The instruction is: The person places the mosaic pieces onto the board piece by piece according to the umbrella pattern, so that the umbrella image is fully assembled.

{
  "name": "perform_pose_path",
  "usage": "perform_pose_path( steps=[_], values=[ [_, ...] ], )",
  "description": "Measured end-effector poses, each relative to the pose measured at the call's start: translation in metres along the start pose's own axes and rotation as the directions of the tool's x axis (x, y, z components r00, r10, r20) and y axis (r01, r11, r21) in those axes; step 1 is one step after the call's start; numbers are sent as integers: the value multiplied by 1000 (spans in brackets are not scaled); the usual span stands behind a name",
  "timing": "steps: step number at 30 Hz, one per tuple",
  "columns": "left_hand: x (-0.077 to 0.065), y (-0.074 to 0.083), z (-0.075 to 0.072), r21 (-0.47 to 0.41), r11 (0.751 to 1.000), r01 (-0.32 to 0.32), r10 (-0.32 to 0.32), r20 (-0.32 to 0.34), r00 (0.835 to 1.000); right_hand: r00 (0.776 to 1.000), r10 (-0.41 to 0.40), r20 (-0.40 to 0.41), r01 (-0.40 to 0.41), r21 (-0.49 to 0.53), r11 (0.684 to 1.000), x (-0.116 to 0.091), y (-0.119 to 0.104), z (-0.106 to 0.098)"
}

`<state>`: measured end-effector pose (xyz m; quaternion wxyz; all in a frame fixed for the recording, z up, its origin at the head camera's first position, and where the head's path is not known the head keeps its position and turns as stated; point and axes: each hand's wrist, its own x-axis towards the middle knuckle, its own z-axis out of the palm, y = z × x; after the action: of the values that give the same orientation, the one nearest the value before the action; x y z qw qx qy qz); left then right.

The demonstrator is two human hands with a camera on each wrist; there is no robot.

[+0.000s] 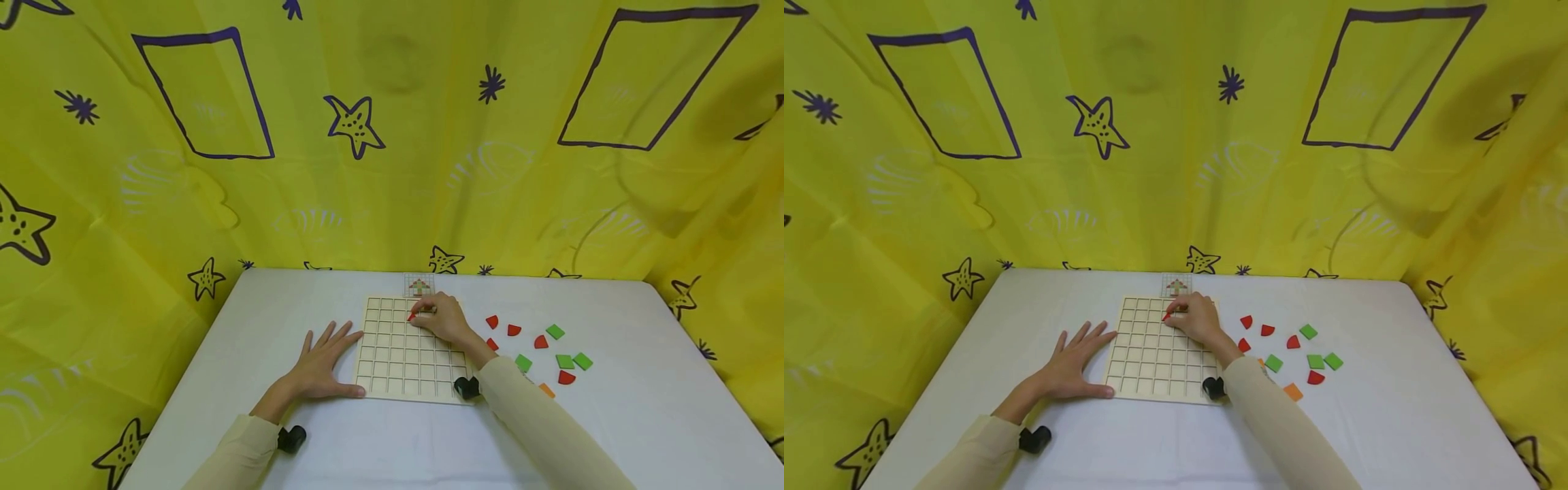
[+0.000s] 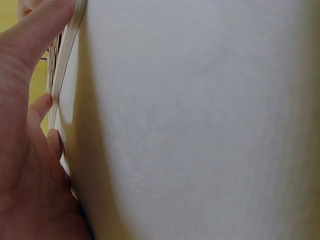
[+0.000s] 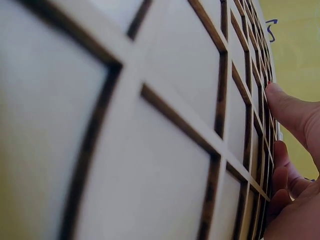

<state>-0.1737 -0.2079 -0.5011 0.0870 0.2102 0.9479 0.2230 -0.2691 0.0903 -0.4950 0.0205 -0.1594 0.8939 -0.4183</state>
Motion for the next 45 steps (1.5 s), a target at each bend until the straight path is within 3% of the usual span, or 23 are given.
perform_pose_path(
  steps=[10, 18, 25, 45],
  values=[
    [0, 1, -1, 0, 1000, -7, 7, -7, 1000, 1000, -4, -2, 4, -1, 1000, 0, -1, -2],
    [-2, -1, 3, -13, 999, -42, 42, -64, 997, 995, -33, 91, 33, -4, 999, 1, 2, -9],
    [-1, -2, 3, -2, 1000, 15, -15, -6, 1000, 985, -59, 160, 62, -9, 998, -3, 0, -18],
    [-1, 1, 2, 7, 1000, 24, -24, 10, 1000, 982, -134, 130, 138, -25, 990, -27, 0, -59]
  ],
)
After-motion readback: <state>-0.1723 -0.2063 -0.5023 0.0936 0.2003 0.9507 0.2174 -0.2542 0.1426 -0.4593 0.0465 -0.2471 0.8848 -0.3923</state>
